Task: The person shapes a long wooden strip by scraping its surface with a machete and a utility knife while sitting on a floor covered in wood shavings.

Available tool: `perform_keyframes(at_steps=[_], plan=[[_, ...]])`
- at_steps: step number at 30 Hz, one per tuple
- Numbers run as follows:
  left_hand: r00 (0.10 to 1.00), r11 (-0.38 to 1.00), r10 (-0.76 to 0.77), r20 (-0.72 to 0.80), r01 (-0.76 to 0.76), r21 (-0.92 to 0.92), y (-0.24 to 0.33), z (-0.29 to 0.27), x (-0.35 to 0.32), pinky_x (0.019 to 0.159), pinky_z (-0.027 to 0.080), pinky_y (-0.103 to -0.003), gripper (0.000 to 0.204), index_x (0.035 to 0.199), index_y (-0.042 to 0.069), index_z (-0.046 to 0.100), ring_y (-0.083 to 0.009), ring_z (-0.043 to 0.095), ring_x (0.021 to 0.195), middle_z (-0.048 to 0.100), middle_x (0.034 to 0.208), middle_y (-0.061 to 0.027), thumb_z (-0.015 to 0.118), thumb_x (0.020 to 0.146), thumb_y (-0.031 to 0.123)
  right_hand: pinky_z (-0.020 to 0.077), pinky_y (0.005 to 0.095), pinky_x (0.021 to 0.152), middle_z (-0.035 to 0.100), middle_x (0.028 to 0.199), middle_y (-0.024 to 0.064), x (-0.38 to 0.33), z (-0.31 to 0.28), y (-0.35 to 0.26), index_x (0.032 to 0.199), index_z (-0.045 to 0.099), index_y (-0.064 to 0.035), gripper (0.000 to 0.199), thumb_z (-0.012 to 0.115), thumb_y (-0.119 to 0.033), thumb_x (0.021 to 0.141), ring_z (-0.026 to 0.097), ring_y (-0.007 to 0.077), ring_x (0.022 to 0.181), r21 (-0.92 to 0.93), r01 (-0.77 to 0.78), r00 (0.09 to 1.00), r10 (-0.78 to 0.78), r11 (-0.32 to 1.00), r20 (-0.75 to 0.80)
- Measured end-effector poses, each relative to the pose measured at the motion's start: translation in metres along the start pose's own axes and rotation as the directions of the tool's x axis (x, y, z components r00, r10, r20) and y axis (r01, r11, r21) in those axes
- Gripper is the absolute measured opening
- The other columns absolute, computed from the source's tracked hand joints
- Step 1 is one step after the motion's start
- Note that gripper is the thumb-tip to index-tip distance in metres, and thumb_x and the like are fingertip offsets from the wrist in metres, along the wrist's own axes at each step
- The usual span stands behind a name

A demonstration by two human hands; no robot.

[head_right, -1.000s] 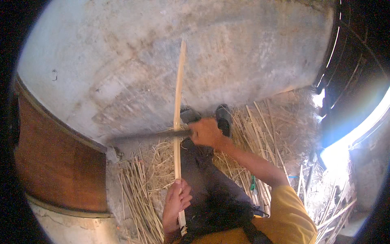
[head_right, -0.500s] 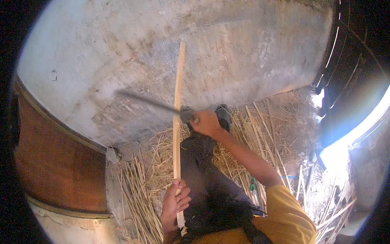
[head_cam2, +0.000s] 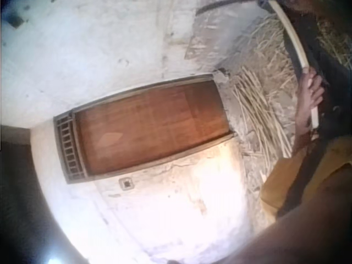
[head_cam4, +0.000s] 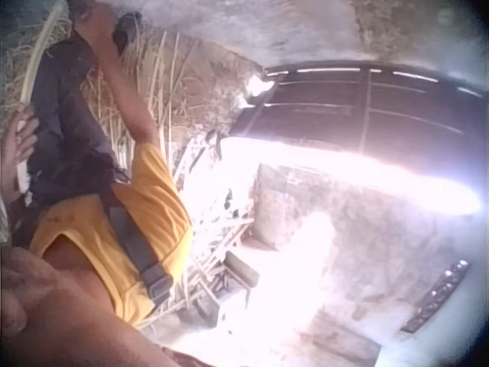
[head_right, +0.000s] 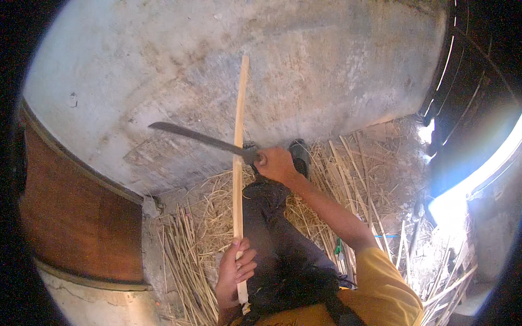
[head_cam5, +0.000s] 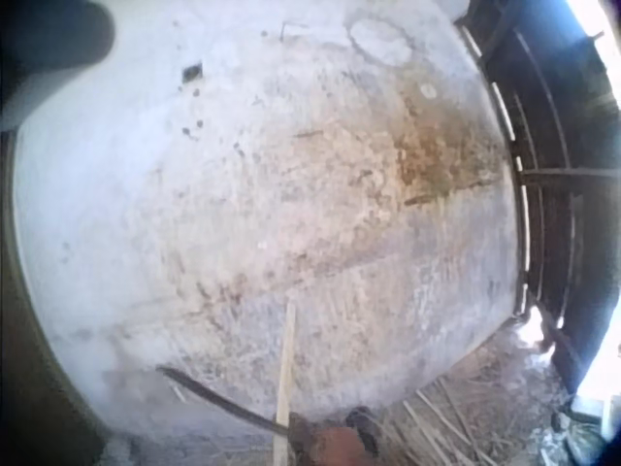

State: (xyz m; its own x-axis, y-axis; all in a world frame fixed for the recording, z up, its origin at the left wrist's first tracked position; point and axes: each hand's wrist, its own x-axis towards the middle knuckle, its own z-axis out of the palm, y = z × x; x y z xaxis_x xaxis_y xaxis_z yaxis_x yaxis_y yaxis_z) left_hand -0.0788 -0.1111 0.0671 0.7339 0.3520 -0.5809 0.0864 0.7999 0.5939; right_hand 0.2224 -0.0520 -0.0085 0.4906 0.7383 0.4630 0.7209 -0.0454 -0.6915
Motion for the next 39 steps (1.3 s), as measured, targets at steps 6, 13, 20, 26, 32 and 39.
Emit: perform_keyframes(at_steps=[6,13,20,26,32,39], plan=[[0.995,0.999,0.024,0.096,-0.021,-0.030,-0.004,-0.009,0.003,0.031,0.018,-0.020,0.033,0.091,0.021,0.047,-0.0039,0.022,0.039,0.029,0.059,0.0073,0.046,0.108,0.049,0.0561,0.0493,0.075,0.071,0.081,0.0199,-0.029,-0.005,-0.011,0.097,0.075,-0.0040,0.034,0.074,-0.030,0.077,0.070,0.0408,0.080,-0.059,0.053,0.998,-0.050,0.997,0.048],[0.994,0.988,0.098,0.052,-0.103,0.118,-0.009,0.012,0.003,0.036,0.028,-0.022,0.033,0.097,0.010,0.047,-0.0046,0.030,0.042,0.033,0.062,0.0045,0.038,0.110,0.038,0.0433,0.0336,0.054,0.056,0.065,-0.0024,-0.081,-0.023,-0.065,0.090,0.072,-0.0040,0.023,0.070,-0.026,0.096,0.051,0.0114,0.057,0.558,-0.475,0.868,0.258,0.680,0.424],[0.957,0.866,0.048,0.287,-0.183,0.465,-0.017,0.007,0.021,0.058,0.056,-0.033,0.047,0.128,-0.004,0.045,-0.0159,0.056,0.057,0.051,0.077,-0.0046,0.040,0.110,0.039,0.0207,0.0267,0.040,0.043,0.058,-0.0064,-0.102,-0.027,-0.054,0.102,0.064,-0.0073,0.014,0.071,-0.018,0.095,0.034,0.0058,0.043,0.859,-0.507,0.776,0.397,-0.067,0.489],[0.625,-0.068,0.652,0.430,-0.516,0.854,0.007,0.061,-0.017,0.083,0.052,-0.036,0.033,0.124,-0.002,0.055,-0.0230,0.064,0.094,0.061,0.105,-0.0148,0.064,0.100,0.018,0.0229,0.0267,0.043,0.046,0.061,-0.0074,-0.100,-0.035,-0.038,0.094,0.064,-0.0088,0.013,0.076,-0.010,0.091,0.036,0.0036,0.045,0.825,-0.521,0.753,0.573,0.219,0.323],[0.346,0.605,-0.010,0.938,-0.745,0.281,0.009,0.146,-0.044,0.081,0.050,-0.035,0.021,0.117,0.004,0.061,-0.0206,0.063,0.088,0.062,0.102,-0.0092,0.065,0.099,0.013,0.0278,0.0265,0.043,0.050,0.061,-0.0050,-0.096,-0.017,-0.032,0.095,0.064,-0.0057,0.016,0.078,-0.013,0.091,0.041,0.0055,0.047,0.725,-0.577,0.762,0.569,0.376,0.311],[-0.117,0.761,0.054,0.992,-0.639,-0.116,0.025,0.209,-0.067,0.091,0.049,-0.039,0.029,0.120,0.002,0.062,-0.0249,0.064,0.100,0.067,0.111,-0.0131,0.052,0.108,0.027,0.0318,0.0265,0.044,0.051,0.064,-0.0042,-0.115,0.005,-0.033,0.093,0.062,-0.0054,0.016,0.077,-0.012,0.091,0.045,0.0066,0.051,0.686,-0.607,0.762,0.539,0.401,0.360]])
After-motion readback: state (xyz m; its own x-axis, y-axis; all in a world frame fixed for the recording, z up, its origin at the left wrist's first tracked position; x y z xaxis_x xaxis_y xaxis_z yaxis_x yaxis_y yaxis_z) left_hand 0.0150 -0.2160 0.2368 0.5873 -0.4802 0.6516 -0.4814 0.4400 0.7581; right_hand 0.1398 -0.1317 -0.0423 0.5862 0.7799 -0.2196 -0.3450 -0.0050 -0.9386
